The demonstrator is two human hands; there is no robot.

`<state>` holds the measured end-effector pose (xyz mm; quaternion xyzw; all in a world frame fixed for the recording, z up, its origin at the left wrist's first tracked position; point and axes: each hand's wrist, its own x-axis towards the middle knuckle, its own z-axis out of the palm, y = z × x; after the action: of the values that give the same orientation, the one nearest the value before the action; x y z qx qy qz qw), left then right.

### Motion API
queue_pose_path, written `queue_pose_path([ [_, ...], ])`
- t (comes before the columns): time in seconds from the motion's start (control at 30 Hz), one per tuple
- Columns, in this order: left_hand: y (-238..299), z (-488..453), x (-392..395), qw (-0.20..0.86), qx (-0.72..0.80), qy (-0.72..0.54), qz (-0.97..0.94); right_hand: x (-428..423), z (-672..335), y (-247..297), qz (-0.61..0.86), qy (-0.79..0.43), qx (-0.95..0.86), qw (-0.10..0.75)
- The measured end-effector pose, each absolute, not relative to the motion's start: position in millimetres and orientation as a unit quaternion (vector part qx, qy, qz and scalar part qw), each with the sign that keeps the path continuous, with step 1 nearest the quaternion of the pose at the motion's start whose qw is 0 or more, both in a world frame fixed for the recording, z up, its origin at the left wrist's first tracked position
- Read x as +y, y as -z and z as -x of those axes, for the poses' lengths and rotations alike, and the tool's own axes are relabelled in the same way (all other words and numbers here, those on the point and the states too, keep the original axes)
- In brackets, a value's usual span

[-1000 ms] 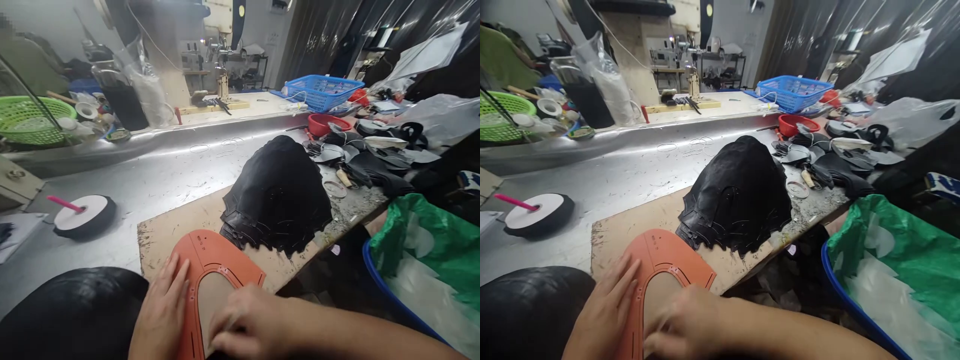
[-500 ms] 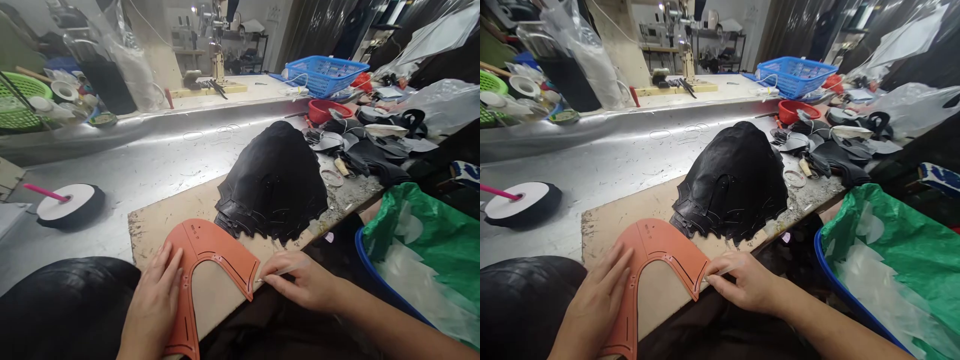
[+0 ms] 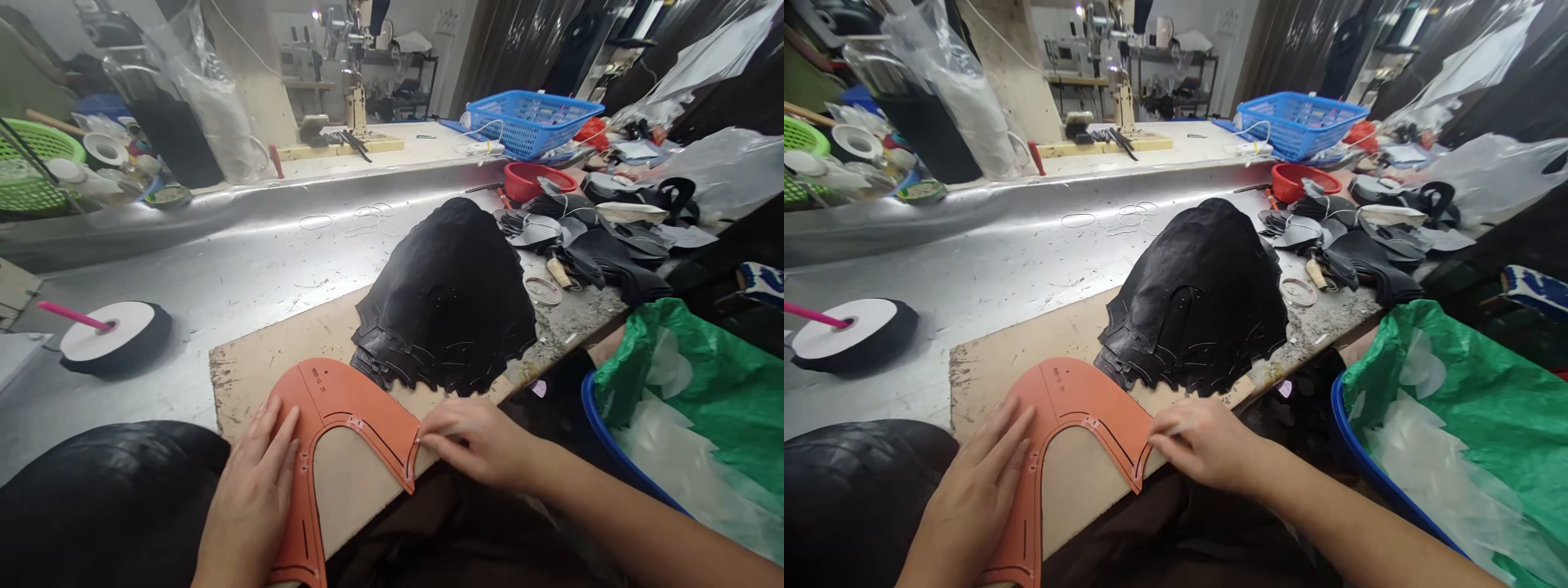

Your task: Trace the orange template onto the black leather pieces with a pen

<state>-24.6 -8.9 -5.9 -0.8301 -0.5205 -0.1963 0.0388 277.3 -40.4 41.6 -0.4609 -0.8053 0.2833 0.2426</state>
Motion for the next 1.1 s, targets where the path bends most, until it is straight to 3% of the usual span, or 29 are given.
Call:
queue_pose_path([
  [0.17, 5.3, 25.6, -8.3, 0.054, -0.513, 0.187, 0.836, -37.1, -283.0, -44.8, 0.503, -0.326, -0.764, 0.237],
  [0.33, 3.9, 25.8, -8.7, 0.052, -0.514, 0.186, 0.836, -48.6, -265.7, -49.0, 0.437, -0.362, -0.794, 0.218],
  [0.43, 4.9, 26.0, -8.7, 0.042, -0.518, 0.192, 0.832, -49.0, -266.6, -47.4, 0.426, -0.337, -0.811, 0.219],
  [0.57, 4.8, 26.0, -8.6, 0.042, -0.516, 0.194, 0.833, -38.3, -281.5, -47.3, 0.515, -0.288, -0.773, 0.234],
  [0.63, 4.4, 26.2, -8.5, 0.046, -0.515, 0.196, 0.833, -31.9, -286.3, -49.6, 0.547, -0.363, -0.709, 0.259],
  [0.8, 8.5, 31.1, -6.5, 0.064, -0.498, 0.204, 0.84, -21.0, -284.6, -53.5, 0.489, -0.653, -0.403, 0.416],
  [1.1, 25.7, 40.7, -2.1, 0.085, -0.486, 0.197, 0.847, -17.8, -279.6, -53.3, 0.399, -0.736, -0.308, 0.452],
])
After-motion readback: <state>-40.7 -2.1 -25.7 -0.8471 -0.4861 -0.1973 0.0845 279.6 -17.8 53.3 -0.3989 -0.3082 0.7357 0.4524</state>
